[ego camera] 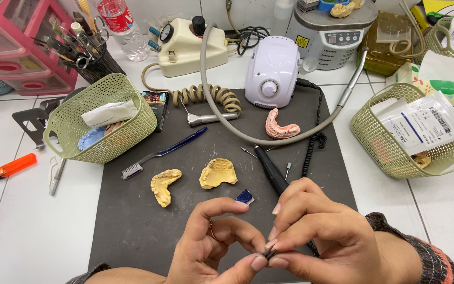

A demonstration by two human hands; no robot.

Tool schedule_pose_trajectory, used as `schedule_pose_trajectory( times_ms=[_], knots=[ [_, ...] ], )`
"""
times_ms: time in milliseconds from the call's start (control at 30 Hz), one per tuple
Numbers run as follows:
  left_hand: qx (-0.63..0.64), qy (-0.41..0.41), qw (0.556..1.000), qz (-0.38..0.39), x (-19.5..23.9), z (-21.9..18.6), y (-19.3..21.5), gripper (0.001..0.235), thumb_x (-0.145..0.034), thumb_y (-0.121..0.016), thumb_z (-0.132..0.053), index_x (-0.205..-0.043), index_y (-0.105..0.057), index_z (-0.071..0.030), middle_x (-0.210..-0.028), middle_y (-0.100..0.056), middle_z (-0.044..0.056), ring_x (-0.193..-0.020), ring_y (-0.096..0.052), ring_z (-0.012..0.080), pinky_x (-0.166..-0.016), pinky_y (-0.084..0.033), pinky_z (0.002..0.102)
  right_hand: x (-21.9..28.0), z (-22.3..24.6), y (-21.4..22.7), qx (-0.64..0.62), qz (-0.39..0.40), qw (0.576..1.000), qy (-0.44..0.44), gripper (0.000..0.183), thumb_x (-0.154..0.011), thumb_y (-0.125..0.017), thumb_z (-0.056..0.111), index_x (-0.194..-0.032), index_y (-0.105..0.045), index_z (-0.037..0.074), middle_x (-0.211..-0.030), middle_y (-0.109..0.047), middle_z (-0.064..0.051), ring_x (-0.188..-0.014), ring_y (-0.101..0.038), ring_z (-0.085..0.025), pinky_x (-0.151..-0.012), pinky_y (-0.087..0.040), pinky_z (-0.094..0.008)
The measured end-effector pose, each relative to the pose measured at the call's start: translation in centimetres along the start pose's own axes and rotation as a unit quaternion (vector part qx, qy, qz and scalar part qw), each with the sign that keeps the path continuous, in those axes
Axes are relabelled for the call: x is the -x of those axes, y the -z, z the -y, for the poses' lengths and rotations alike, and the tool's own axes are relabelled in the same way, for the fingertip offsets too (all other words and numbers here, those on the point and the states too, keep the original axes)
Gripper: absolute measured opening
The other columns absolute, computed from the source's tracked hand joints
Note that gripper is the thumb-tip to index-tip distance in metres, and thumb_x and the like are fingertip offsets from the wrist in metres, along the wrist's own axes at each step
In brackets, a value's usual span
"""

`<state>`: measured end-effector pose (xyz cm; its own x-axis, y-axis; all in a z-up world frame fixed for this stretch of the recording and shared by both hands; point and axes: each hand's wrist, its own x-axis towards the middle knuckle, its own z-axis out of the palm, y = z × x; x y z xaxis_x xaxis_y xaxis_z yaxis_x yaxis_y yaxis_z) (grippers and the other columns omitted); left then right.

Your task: The person uses a rotary handpiece to grind and shape a small tooth-like component, then fits it into a pink denture base and aligns it with a yellow dental cast. The person repeatedly checks the fit and makes further adjustments with the rotary tool.

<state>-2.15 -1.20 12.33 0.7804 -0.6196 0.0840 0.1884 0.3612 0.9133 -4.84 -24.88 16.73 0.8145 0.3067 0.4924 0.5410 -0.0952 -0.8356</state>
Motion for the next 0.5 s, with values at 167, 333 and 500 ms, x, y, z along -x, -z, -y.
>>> schedule_pose_trajectory(
  times_ms=[167, 333, 500],
  knots=[
    [-0.005, 0.018, 1.0, -0.017, -0.07, -0.2, 0.18, 0.068, -0.087, -0.082, 0.003, -0.141, -0.042, -0.003, -0.097, -0.073, 0.011, -0.099, -0.076, 0.0184, -0.099, -0.059, 0.038, 0.04, -0.29, -0.03, -0.017, 0.001, 1.0, -0.016, 0.018, -0.083, -0.087, 0.001, -0.095, -0.076, 0.007, -0.1, -0.075, -0.004, -0.103, -0.064, -0.021, -0.096, -0.05, -0.036],
    [-0.019, 0.022, 0.999, -0.028, -0.09, -0.3, 0.16, 0.068, -0.085, -0.083, 0.003, -0.141, -0.044, -0.003, -0.093, -0.073, 0.009, -0.097, -0.076, 0.0163, -0.101, -0.058, 0.037, 0.21, -0.61, -0.26, -0.039, 0.004, 0.998, -0.04, 0.016, -0.083, -0.086, 0.0, -0.095, -0.076, 0.005, -0.1, -0.075, -0.006, -0.105, -0.061, -0.023, -0.097, -0.047, -0.037],
    [-0.009, 0.046, 0.999, -0.029, -0.25, -0.45, 0.3, 0.068, -0.084, -0.082, 0.002, -0.14, -0.044, -0.003, -0.09, -0.073, 0.009, -0.095, -0.076, 0.0153, -0.1, -0.059, 0.036, 0.37, -0.84, -0.47, -0.07, 0.004, 0.995, -0.074, 0.014, -0.084, -0.084, 0.0, -0.094, -0.076, 0.004, -0.1, -0.075, -0.007, -0.105, -0.06, -0.024, -0.097, -0.046, -0.038]
  ],
)
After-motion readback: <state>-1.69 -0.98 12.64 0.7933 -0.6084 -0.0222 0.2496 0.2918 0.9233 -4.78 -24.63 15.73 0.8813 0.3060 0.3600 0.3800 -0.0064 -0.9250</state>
